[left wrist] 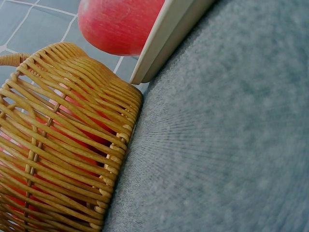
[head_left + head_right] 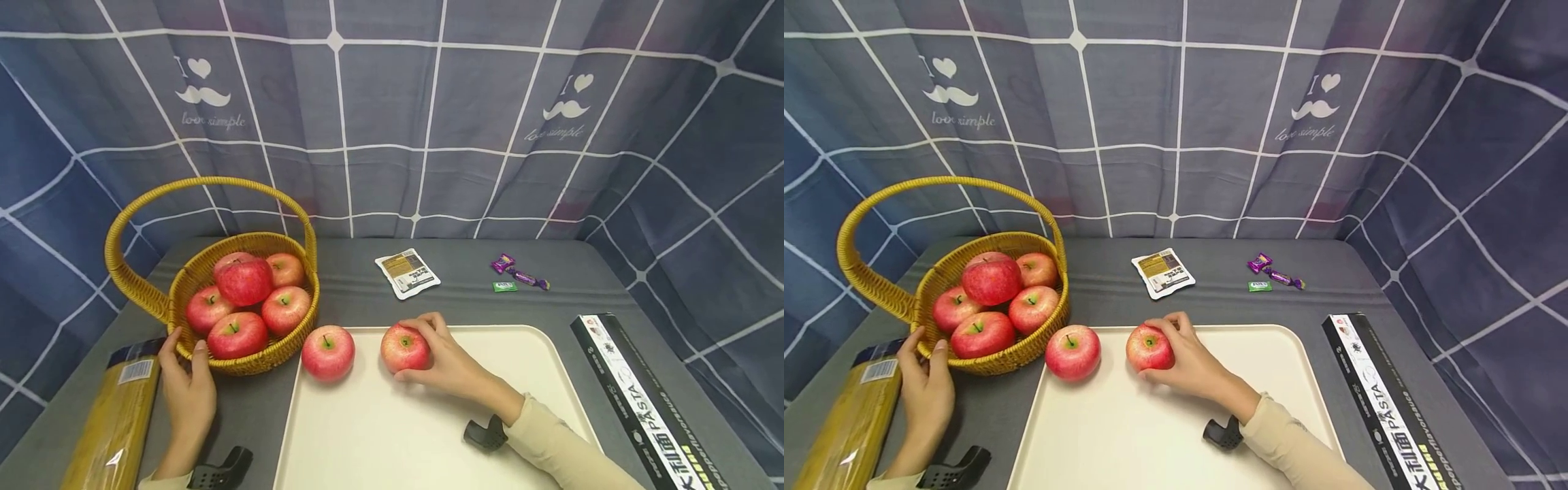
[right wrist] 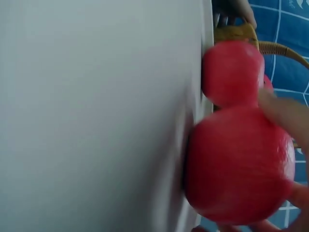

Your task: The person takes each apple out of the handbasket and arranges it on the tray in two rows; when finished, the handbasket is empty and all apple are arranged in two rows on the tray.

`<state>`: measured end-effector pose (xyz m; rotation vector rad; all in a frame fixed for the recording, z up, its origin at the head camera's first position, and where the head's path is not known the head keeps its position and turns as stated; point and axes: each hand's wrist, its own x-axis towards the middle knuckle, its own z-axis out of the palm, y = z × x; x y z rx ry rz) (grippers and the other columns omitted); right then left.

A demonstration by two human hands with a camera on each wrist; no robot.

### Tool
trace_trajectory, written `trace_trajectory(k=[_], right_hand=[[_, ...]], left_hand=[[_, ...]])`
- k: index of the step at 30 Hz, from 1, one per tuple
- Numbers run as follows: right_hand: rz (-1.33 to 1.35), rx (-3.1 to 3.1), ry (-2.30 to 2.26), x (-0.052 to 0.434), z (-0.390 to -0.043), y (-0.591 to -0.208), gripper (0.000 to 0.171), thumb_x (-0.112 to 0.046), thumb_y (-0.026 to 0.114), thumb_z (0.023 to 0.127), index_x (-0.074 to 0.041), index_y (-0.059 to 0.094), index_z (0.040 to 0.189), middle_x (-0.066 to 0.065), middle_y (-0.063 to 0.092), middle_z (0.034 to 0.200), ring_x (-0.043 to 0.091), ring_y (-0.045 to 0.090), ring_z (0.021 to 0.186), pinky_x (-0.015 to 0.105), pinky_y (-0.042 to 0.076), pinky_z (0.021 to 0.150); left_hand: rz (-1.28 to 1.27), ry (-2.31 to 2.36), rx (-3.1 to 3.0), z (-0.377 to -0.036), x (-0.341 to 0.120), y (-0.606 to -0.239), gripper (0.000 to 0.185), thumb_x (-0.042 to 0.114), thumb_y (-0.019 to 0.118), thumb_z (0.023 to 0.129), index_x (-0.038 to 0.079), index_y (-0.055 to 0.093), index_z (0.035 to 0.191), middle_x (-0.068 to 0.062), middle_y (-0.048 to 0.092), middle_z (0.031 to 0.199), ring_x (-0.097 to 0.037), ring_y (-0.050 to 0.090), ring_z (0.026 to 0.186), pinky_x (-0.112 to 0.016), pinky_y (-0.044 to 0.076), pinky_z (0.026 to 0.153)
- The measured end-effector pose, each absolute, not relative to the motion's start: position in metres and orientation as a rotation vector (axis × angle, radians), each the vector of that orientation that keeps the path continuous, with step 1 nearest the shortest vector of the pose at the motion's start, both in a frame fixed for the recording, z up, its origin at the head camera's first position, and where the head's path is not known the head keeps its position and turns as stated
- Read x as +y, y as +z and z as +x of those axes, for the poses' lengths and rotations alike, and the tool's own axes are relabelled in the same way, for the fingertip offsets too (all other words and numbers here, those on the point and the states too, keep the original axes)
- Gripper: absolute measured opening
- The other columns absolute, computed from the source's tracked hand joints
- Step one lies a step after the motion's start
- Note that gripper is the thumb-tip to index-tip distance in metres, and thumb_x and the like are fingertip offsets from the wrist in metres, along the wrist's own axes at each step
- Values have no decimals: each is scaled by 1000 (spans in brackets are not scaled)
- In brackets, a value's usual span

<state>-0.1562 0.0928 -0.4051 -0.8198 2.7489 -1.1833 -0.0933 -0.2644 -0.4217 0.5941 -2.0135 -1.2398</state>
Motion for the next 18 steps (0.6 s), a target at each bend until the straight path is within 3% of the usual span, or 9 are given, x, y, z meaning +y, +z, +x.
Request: trace_trajectory(k=[6, 9, 18], right_hand=[[-926, 2797, -1150, 81, -160, -391, 79, -46, 76, 66, -37, 35, 132, -5, 32, 132, 14, 37, 120, 41, 43, 91], [-1009, 2799, -1189, 64, -164, -375, 77, -47, 73, 68, -32, 35, 134, -4, 32, 134, 14, 35, 123, 43, 41, 94], [-1344, 2792, -853, -35, -180, -309, 76, -56, 58, 79, -22, 28, 140, 1, 33, 142, 17, 34, 129, 40, 35, 103]], left_hand=[[621, -1233, -2036, -93, -266, -421, 47, 23, 40, 94, 17, 31, 139, -17, 41, 135, -26, 40, 116, -16, 27, 91], [634, -1224, -2045, -92, -267, -421, 47, 24, 40, 94, 19, 31, 139, -17, 42, 135, -24, 39, 113, -17, 28, 89], [610, -1225, -2058, -92, -266, -419, 47, 25, 42, 94, 18, 31, 139, -17, 42, 135, -26, 42, 114, -16, 29, 87]])
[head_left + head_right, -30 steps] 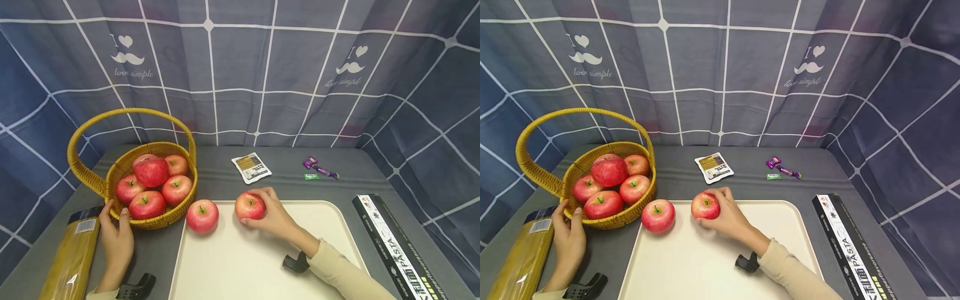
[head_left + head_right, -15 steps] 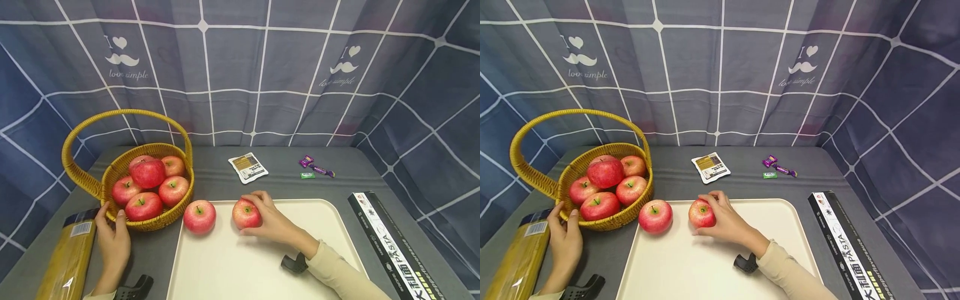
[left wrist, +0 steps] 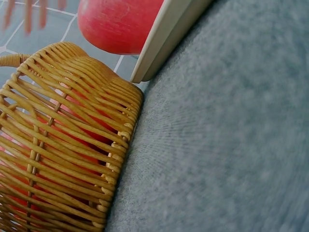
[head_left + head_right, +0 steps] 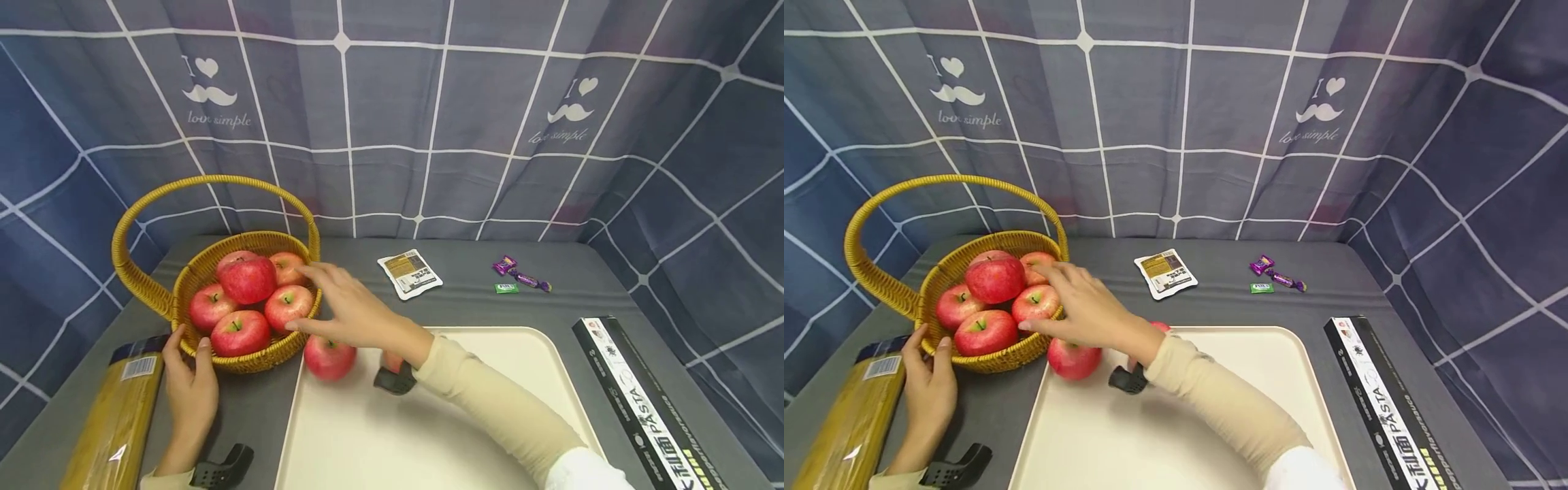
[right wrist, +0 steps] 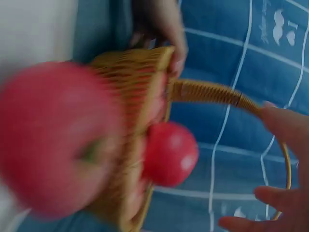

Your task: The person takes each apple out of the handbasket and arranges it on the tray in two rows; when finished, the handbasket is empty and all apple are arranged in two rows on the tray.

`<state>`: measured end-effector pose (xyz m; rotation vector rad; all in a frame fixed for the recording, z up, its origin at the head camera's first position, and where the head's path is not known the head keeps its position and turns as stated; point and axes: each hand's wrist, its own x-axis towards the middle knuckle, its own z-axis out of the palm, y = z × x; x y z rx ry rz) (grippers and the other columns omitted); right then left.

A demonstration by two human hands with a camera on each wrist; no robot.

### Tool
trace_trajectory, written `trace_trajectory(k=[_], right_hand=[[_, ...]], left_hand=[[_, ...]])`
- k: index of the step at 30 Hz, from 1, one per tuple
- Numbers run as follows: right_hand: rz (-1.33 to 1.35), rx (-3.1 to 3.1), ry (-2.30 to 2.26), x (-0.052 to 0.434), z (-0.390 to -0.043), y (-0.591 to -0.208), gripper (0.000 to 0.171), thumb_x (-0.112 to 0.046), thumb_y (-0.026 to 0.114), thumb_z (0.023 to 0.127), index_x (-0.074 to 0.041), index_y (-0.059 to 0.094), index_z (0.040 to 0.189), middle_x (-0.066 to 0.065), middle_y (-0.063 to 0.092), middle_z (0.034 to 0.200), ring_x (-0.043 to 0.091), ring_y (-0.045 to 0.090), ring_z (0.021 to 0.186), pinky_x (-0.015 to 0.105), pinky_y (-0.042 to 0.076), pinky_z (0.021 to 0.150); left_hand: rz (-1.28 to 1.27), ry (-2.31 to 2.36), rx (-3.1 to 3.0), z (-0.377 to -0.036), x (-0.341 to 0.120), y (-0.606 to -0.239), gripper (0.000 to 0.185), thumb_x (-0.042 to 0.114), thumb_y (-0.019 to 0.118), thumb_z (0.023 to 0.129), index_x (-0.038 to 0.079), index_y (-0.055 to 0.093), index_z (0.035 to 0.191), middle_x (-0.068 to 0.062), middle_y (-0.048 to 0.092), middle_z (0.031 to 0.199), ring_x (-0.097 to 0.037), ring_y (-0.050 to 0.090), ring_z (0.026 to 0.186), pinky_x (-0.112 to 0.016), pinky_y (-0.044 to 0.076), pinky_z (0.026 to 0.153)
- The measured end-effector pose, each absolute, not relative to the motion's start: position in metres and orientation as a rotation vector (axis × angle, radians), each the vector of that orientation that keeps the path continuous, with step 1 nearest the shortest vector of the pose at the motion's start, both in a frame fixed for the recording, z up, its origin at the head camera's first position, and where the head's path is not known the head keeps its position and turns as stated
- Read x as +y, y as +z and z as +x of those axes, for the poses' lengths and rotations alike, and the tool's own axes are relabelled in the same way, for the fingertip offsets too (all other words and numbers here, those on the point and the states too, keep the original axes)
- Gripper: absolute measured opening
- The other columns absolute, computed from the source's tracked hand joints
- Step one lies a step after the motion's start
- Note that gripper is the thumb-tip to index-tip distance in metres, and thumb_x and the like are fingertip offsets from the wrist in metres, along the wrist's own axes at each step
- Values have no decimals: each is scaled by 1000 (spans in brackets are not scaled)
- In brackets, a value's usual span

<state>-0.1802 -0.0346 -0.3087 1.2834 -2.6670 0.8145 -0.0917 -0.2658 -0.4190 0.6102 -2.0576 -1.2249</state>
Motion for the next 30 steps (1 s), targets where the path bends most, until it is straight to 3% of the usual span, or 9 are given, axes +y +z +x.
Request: trace_trajectory(k=[6, 12, 17, 20, 25, 28, 30], right_hand=[[1311, -2823, 648, -103, -199, -292, 80, -60, 53, 80, -24, 21, 144, 4, 33, 143, 18, 34, 131, 38, 34, 104], [1059, -2980, 788, -146, -223, -303, 81, -65, 49, 78, -25, 22, 143, 4, 34, 141, 18, 34, 129, 37, 35, 102], [1003, -3048, 860, -163, -239, -313, 70, -61, 45, 83, -27, 27, 141, -1, 37, 143, 21, 31, 134, 37, 34, 104], [1078, -3037, 835, -170, -243, -317, 62, -59, 43, 86, -28, 34, 139, -11, 44, 138, 18, 33, 133, 32, 29, 107], [1103, -2939, 1045, -165, -241, -320, 55, -56, 55, 80, -33, 47, 130, -15, 54, 127, 11, 42, 125, 25, 35, 101], [1110, -2851, 1300, -150, -239, -319, 52, -51, 64, 76, -33, 54, 124, -15, 59, 119, 3, 50, 112, 17, 41, 90], [1132, -2787, 1451, -132, -237, -315, 50, -47, 69, 74, -32, 58, 120, -15, 61, 116, -1, 53, 104, 14, 42, 85]], left_hand=[[574, -1234, -2085, -93, -264, -419, 48, 25, 42, 94, 14, 30, 139, -18, 40, 136, -31, 41, 116, -16, 29, 90], [565, -1237, -2091, -93, -262, -420, 49, 25, 42, 94, 13, 30, 139, -19, 39, 136, -33, 40, 118, -34, 31, 99], [553, -1224, -2088, -92, -262, -422, 48, 24, 42, 94, 12, 31, 139, -19, 40, 136, -33, 40, 117, -19, 29, 93], [564, -1210, -2076, -91, -264, -421, 48, 24, 42, 94, 12, 31, 138, -19, 40, 136, -32, 40, 117, -22, 29, 94], [570, -1208, -2084, -91, -268, -419, 48, 25, 41, 94, 14, 30, 139, -20, 38, 137, -33, 38, 117, -45, 28, 97], [565, -1212, -2092, -91, -268, -419, 48, 25, 41, 94, 13, 30, 139, -20, 38, 137, -33, 38, 118, -47, 28, 97], [560, -1211, -2080, -90, -269, -420, 48, 24, 42, 94, 13, 31, 139, -19, 38, 137, -31, 38, 118, -40, 29, 99]])
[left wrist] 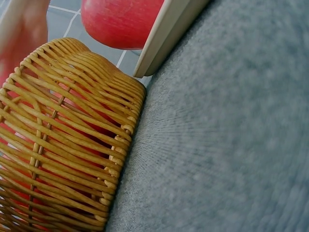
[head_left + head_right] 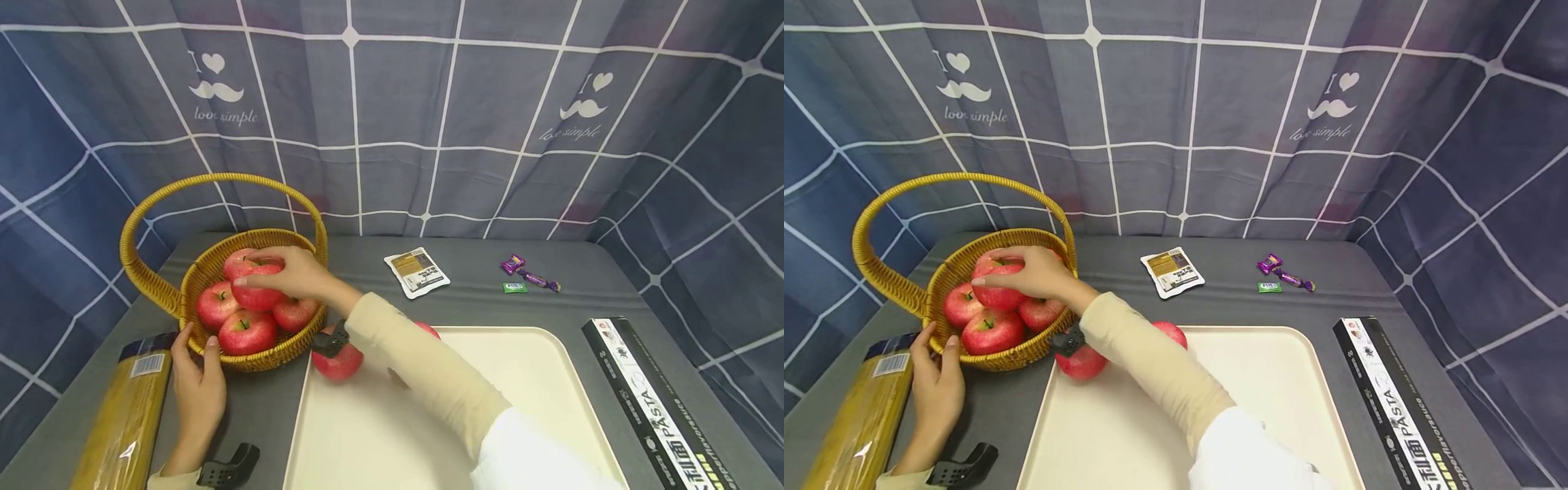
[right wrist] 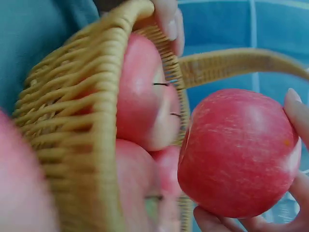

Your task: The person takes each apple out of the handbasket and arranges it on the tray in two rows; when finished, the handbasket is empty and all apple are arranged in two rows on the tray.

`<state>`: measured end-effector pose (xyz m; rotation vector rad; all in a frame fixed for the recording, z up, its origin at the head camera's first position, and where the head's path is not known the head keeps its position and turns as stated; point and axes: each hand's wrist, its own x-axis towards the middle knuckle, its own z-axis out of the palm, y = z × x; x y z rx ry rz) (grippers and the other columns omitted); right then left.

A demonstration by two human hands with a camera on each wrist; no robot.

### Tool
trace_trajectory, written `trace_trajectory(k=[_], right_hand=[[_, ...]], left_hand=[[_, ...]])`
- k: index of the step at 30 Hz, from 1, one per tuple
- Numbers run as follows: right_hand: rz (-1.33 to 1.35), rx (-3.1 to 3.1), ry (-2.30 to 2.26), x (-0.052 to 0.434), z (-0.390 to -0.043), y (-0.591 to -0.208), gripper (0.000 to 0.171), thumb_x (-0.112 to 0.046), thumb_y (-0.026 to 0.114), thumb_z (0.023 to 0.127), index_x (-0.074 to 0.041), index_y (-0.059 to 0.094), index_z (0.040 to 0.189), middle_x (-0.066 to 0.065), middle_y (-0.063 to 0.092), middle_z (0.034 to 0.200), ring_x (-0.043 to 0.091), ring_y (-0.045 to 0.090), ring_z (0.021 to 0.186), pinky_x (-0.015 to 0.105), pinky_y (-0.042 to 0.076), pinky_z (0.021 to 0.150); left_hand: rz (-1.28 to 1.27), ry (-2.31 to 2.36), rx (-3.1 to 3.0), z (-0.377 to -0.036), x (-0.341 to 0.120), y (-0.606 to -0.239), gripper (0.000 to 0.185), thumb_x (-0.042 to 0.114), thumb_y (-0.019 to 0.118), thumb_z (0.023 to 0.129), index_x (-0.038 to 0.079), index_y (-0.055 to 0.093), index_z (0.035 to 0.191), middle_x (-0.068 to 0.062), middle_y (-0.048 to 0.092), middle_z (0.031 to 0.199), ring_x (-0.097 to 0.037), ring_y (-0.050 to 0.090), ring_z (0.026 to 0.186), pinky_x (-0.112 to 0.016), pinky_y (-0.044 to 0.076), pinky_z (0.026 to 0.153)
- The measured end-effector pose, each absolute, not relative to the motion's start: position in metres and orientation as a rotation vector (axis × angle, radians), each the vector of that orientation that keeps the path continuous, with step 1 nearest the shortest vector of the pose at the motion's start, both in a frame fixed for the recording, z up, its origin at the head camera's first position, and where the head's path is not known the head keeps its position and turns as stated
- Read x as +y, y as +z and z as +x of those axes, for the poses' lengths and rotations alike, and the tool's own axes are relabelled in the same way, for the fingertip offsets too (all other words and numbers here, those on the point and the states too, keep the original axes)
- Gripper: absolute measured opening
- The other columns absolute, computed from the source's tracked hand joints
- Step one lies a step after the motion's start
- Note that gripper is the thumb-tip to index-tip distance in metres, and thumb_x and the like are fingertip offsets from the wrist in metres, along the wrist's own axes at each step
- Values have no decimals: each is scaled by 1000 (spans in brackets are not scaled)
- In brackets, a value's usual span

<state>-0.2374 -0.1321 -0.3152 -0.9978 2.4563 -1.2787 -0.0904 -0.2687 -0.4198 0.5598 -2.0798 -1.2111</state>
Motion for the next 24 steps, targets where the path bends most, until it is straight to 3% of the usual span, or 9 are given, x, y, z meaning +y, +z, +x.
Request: trace_trajectory(k=[4, 6, 14, 19, 24], right_hand=[[-1049, 2306, -1465, -75, -228, -304, 46, -36, 74, 72, -29, 62, 115, -13, 63, 111, -1, 55, 98, 18, 45, 83], [-1055, 2279, -1505, -38, -222, -301, 45, -32, 75, 72, -29, 62, 114, -12, 63, 110, 1, 56, 98, 23, 46, 85], [-904, 2464, -1495, 130, -203, -336, 52, -22, 78, 68, -21, 60, 117, -2, 54, 116, 12, 54, 105, 28, 49, 85], [-787, 2664, -1373, 197, -183, -375, 54, -23, 79, 67, -17, 60, 117, 1, 52, 118, 1, 50, 103, 24, 47, 86], [-742, 2677, -1387, 216, -167, -398, 57, -22, 80, 64, -14, 59, 117, 2, 48, 120, -6, 43, 106, 15, 44, 86]], left_hand=[[575, -1194, -2070, -88, -269, -420, 47, 24, 42, 93, 14, 32, 139, -18, 40, 135, -27, 39, 116, -19, 27, 94], [582, -1187, -2064, -86, -270, -420, 47, 24, 43, 93, 15, 32, 138, -18, 40, 135, -28, 39, 114, -15, 26, 90], [573, -1230, -2077, -89, -271, -418, 48, 23, 40, 94, 15, 29, 140, -18, 37, 138, -31, 35, 122, -41, 25, 103], [577, -1238, -2087, -90, -270, -419, 48, 23, 40, 94, 16, 29, 140, -19, 37, 137, -31, 36, 120, -42, 26, 100], [579, -1223, -2090, -90, -269, -420, 48, 22, 40, 93, 17, 30, 140, -20, 38, 135, -32, 37, 116, -34, 27, 98]])
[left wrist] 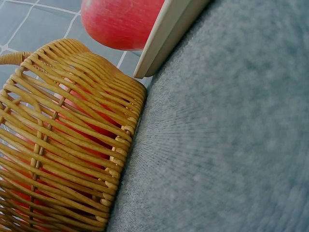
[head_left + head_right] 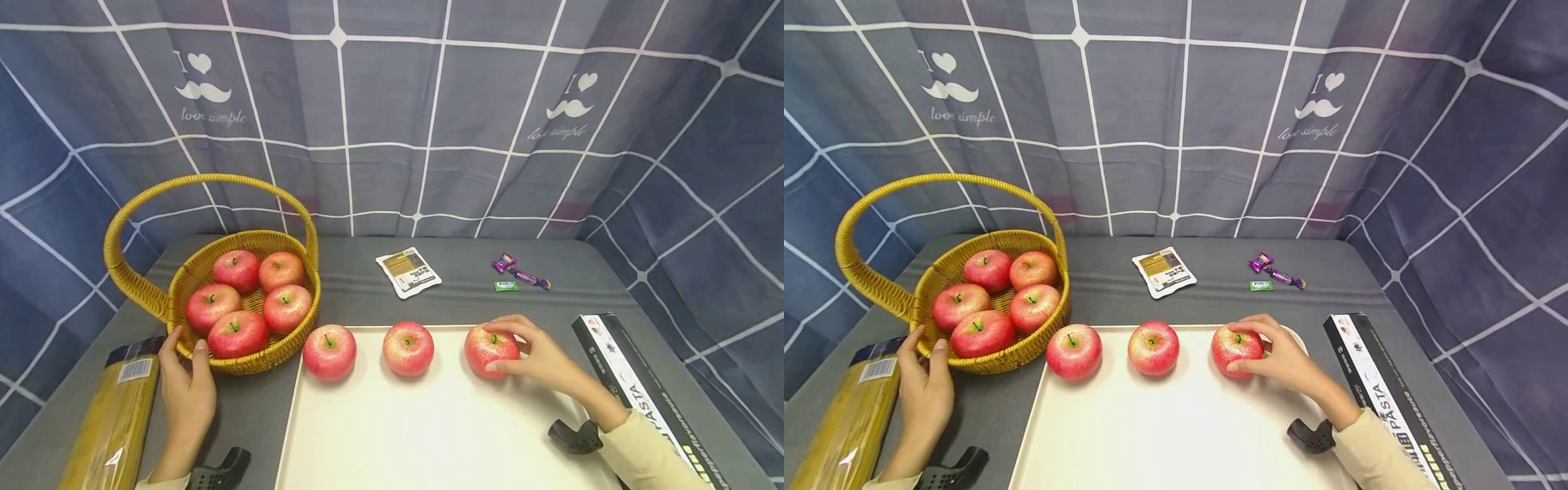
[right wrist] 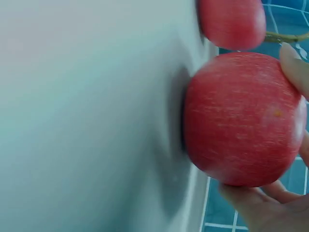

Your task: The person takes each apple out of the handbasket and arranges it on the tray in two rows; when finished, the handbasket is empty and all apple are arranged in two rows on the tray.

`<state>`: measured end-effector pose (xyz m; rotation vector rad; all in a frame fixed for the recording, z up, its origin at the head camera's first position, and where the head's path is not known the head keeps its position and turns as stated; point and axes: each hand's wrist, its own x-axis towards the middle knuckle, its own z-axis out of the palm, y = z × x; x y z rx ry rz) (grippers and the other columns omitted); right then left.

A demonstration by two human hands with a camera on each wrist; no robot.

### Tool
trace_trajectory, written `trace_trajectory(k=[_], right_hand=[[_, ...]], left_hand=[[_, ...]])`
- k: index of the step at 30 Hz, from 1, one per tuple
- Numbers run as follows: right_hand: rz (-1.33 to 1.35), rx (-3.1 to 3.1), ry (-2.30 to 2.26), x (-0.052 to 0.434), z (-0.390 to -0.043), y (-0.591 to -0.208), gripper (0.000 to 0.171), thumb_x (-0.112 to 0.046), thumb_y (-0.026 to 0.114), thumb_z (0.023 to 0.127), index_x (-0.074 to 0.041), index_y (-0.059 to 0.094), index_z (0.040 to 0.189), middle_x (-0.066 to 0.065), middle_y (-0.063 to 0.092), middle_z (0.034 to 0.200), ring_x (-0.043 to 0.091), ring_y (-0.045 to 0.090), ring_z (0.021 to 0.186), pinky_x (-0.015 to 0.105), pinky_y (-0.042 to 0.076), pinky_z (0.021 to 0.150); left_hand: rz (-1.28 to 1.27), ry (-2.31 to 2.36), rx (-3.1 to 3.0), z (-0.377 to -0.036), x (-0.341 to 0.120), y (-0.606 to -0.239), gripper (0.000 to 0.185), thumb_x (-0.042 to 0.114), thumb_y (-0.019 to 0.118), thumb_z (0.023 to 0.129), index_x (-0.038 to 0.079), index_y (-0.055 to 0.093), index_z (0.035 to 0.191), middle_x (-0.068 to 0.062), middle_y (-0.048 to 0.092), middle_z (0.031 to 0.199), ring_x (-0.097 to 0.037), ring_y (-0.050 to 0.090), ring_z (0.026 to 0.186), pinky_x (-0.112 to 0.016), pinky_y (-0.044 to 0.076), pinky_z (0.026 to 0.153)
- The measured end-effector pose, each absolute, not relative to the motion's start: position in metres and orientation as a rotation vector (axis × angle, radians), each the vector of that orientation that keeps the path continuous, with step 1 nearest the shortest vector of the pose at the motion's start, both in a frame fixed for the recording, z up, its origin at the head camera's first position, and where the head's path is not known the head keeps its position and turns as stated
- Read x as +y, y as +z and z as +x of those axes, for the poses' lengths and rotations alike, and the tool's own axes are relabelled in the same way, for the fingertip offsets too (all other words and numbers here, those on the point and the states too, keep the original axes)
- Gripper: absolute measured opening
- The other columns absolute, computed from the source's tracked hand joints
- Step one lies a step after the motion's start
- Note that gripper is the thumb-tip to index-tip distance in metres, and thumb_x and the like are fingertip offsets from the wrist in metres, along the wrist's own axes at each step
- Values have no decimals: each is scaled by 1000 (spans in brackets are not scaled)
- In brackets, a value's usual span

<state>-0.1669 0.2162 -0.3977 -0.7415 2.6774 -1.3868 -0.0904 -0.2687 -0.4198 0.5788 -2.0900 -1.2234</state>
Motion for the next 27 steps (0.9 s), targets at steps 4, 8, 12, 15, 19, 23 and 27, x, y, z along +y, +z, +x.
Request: trace_trajectory(k=[4, 8, 12, 15, 19, 23, 27], right_hand=[[-753, 2694, -1424, 206, -163, -404, 60, -25, 82, 61, -16, 59, 116, 0, 47, 120, -3, 44, 107, 17, 44, 89], [-777, 2778, -1325, 197, -161, -405, 61, -29, 81, 64, -20, 57, 119, -1, 46, 120, 6, 46, 108, 33, 46, 91], [-806, 2852, -1174, 195, -160, -401, 63, -36, 78, 67, -23, 53, 122, -2, 44, 123, 17, 47, 112, 46, 42, 90], [-862, 2867, -1144, 191, -161, -393, 64, -38, 77, 68, -24, 51, 125, -1, 42, 128, 22, 47, 116, 49, 41, 91], [-951, 2820, -1209, 165, -166, -375, 63, -33, 76, 71, -26, 48, 127, -1, 40, 133, 20, 51, 111, 46, 44, 87], [-1068, 2764, -1254, 115, -173, -355, 60, -31, 73, 74, -26, 48, 128, -6, 42, 132, 11, 50, 108, 36, 47, 84], [-1190, 2754, -1272, 54, -177, -345, 54, -35, 69, 78, -23, 49, 127, -7, 47, 127, 9, 46, 119, 35, 39, 98]], left_hand=[[602, -1209, -2095, -90, -270, -420, 47, 23, 40, 94, 16, 30, 139, -18, 39, 135, -32, 38, 115, -36, 27, 97], [603, -1204, -2103, -90, -270, -420, 48, 23, 40, 94, 15, 30, 139, -19, 39, 135, -33, 38, 114, -43, 27, 95], [583, -1196, -2113, -91, -270, -420, 48, 22, 40, 94, 15, 29, 140, -20, 38, 135, -34, 38, 115, -43, 26, 96], [582, -1184, -2114, -91, -271, -421, 48, 22, 40, 93, 15, 30, 140, -20, 39, 134, -33, 38, 113, -37, 27, 96], [581, -1181, -2104, -91, -272, -420, 48, 22, 41, 93, 14, 31, 139, -21, 39, 135, -33, 37, 116, -37, 26, 98], [587, -1192, -2106, -91, -272, -420, 48, 22, 40, 93, 14, 30, 140, -21, 38, 136, -34, 37, 118, -40, 25, 100], [577, -1190, -2108, -92, -271, -420, 48, 23, 41, 93, 14, 30, 139, -20, 38, 137, -34, 37, 119, -40, 25, 101]])
